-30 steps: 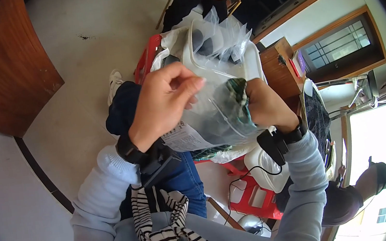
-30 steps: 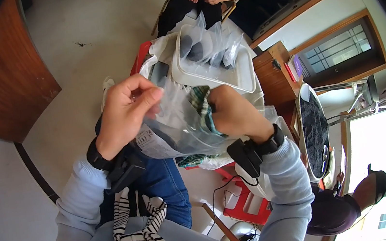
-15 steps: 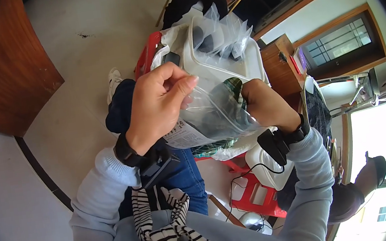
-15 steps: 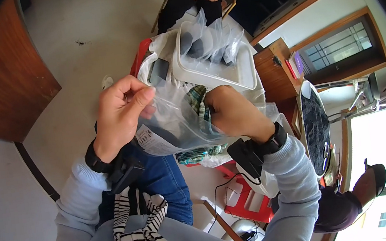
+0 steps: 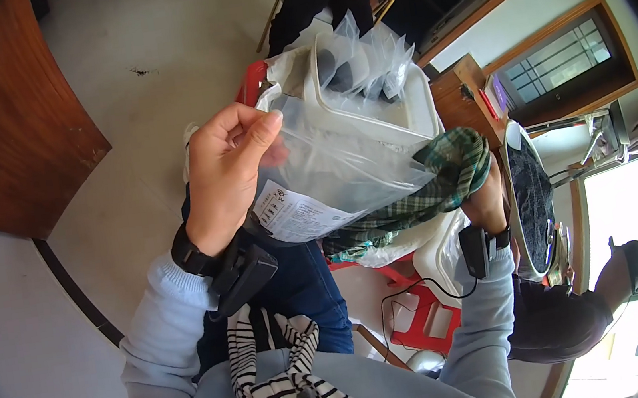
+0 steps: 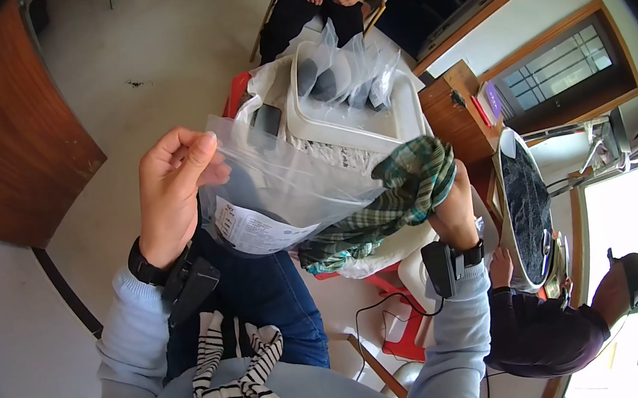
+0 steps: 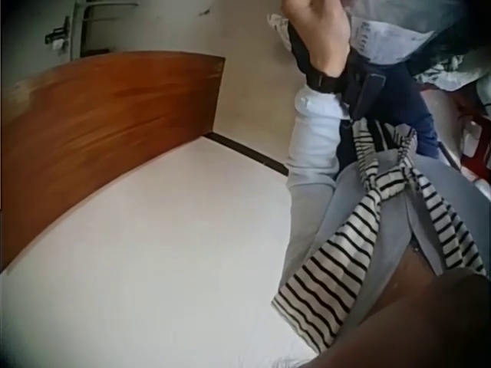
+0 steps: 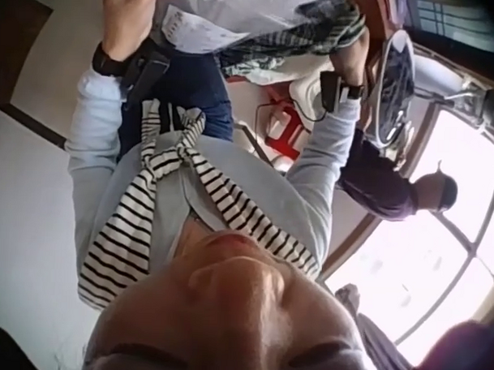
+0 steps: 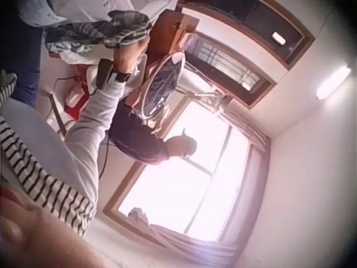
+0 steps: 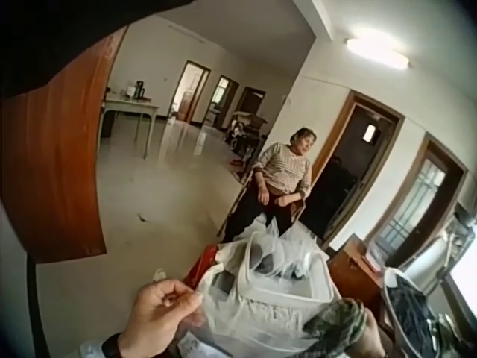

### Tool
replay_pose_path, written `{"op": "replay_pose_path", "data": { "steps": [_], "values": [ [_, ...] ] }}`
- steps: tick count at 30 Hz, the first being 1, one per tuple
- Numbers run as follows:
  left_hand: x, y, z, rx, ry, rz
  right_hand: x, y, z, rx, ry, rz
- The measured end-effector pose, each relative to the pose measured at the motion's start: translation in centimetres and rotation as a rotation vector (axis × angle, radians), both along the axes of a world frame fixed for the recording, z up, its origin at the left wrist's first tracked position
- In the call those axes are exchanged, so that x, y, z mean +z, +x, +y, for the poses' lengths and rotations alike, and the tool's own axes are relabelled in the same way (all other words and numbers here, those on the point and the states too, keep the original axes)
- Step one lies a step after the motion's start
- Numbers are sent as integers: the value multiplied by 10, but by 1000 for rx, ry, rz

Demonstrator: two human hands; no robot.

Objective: The person picks up a plastic bag containing black material, turns it over, and sets it down. They then pick up a plaid cloth and place it inside the plastic bag.

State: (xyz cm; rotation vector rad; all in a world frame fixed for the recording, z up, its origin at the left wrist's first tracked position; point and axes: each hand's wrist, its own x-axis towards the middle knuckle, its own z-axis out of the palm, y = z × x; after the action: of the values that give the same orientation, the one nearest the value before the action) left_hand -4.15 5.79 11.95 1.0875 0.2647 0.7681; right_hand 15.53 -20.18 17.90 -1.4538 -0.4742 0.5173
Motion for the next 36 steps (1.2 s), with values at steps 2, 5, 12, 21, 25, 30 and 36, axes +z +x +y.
{"op": "replay_pose_path", "data": {
  "steps": [2,5,12,21,25,30,36],
  "values": [
    [-3,1,0,13,-28,2,-8,15,-19,59,-267,-208],
    [-5,5,0,47,-45,-32,-17,21,-35,174,-812,-617],
    [-3,9,-1,51,-59,-40,-21,-8,-33,155,-822,-1012],
    [-4,7,5,-1,-36,-14,-34,-36,26,409,-390,-473],
    [-6,3,2,-66,-8,-10,-46,-35,35,355,-281,-303],
    [-46,-10,1,-188,110,61,-47,-36,37,308,-244,-272],
    [-68,-15,4,-281,132,117,-51,-33,36,289,-252,-236]
  ]
}}
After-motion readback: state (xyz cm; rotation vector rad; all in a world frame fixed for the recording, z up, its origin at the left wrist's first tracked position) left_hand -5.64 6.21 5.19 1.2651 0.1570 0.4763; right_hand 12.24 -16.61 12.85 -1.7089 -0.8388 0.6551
